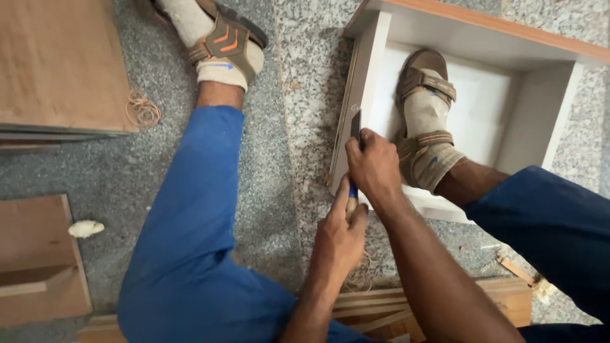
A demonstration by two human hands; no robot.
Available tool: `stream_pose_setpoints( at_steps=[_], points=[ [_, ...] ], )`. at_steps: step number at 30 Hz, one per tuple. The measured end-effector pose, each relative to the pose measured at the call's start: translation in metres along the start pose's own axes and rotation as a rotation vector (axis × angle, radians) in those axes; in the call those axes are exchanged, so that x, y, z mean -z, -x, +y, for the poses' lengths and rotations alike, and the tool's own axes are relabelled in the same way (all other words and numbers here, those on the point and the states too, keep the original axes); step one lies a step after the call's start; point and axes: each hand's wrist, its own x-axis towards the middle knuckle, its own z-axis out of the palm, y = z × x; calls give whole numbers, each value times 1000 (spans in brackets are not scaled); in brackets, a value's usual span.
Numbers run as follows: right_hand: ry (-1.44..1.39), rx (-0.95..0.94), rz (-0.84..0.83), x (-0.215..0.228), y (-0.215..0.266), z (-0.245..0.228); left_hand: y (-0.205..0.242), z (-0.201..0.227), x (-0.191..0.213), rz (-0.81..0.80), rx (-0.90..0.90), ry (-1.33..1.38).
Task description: The person sits on the floor and uses a chisel to scrape and smooth the inner edges of a white wooden drawer. They then flip the drawer over and scrape the bottom surface. Finally, they place the drawer upright and use an orange corner clamp to secure the joints.
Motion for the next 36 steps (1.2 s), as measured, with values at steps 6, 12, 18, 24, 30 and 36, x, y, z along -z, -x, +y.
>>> stream_pose_setpoints(
  at_steps=[6,12,18,24,30,36],
  points=[
    [-46,64,64,3,-12,-3,-5,9,6,-2,-103,37],
    [-109,175,157,0,-26,-5,-15,18,11,20,-151,-13],
    [5,94,151,0,-49,-7,-23,36,13,23,-198,30],
    [12,3,41,16,-51,-9,-26,38,15,37,-267,135],
    [100,272,380,67,-149,47,-4,-3,27,-50,-35,6],
    [397,571,89,101,-265,76,-30,4,24,61,-235,-82]
  ],
)
